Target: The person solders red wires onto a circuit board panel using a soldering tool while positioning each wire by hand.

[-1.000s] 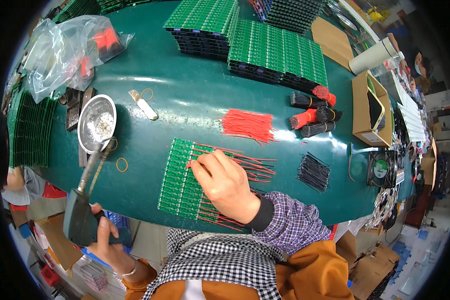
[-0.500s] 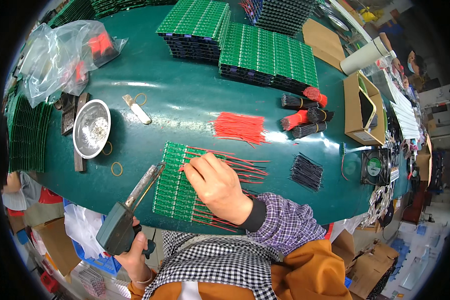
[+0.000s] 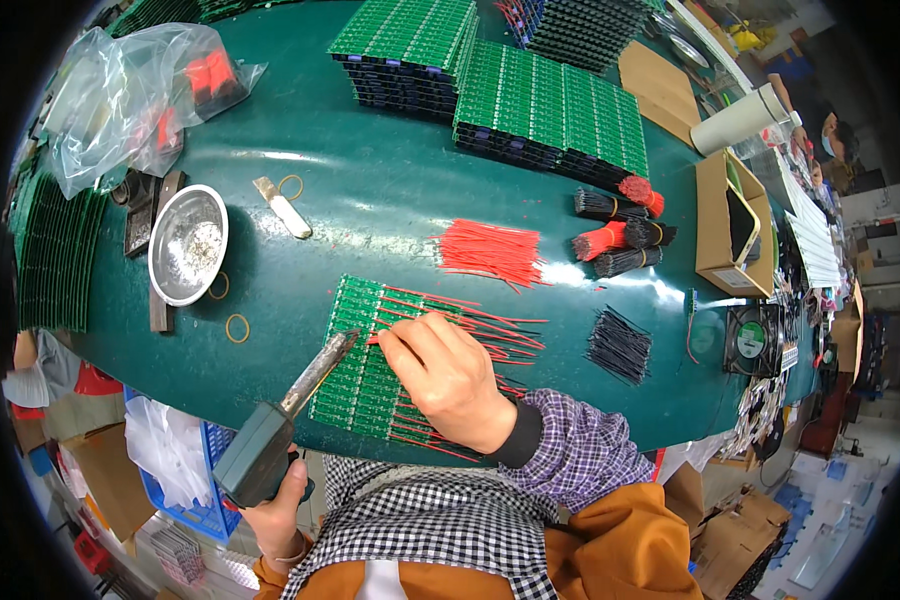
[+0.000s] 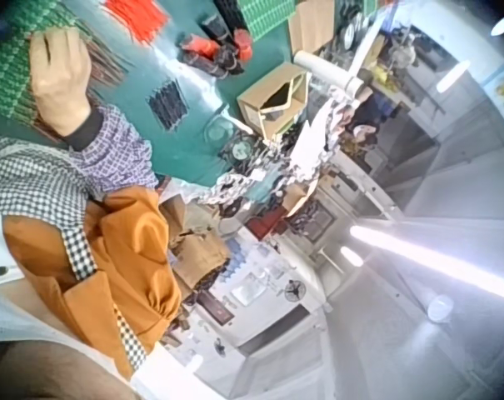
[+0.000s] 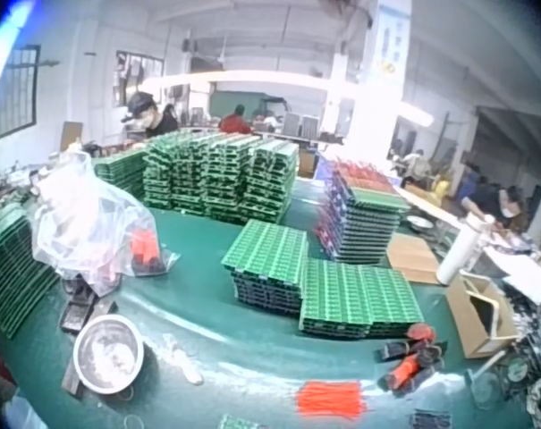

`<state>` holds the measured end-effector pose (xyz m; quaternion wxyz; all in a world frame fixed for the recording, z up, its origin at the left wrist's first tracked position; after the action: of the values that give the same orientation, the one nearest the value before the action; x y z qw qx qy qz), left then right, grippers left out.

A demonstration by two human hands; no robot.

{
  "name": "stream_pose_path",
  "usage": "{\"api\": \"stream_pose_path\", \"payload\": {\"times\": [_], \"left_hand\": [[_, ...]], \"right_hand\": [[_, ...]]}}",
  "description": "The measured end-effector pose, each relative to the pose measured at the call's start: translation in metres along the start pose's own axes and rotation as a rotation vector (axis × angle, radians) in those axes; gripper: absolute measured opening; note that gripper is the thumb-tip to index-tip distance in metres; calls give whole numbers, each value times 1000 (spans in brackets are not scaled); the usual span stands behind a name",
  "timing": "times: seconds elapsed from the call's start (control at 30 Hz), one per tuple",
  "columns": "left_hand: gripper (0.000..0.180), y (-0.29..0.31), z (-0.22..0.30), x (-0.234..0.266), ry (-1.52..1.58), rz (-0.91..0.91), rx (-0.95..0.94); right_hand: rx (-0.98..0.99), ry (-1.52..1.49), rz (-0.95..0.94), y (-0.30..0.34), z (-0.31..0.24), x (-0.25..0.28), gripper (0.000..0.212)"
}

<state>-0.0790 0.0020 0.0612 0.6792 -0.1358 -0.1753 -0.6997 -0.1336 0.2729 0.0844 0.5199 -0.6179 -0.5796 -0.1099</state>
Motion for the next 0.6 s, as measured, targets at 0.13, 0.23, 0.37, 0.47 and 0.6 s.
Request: {"api": "stream_pose_path", "payload": {"times": [0.13, 0.23, 0.37, 0.47, 0.6], "left_hand": [[38, -7, 1, -3, 66, -114, 116], [37, -2, -5, -4, 19, -89, 86], [37, -10, 2, -7, 63, -148, 131], [28, -16, 14, -12, 67, -23, 91], [29, -15, 13, -12, 18, -16, 52]], "right_hand": [[-7, 2, -7, 1, 1, 0, 35], [-10, 8, -11, 0, 0, 0, 34], [-40, 18, 16, -2, 0, 0, 31], [-42, 19, 11, -2, -2, -1, 32], [-37, 31, 0, -1, 0, 0, 32]]}}
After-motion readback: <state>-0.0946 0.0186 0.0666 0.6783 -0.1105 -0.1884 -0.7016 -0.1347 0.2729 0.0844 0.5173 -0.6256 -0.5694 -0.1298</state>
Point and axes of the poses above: each hand's wrist, its own y-axis away from the middle knuckle, its own x-axis out of the back of the hand, z = x × y, the point moved 5 cm from there along -y, towards the middle knuckle, and after that the axes turned 4 degrees about -y, right-handed, at the moved point
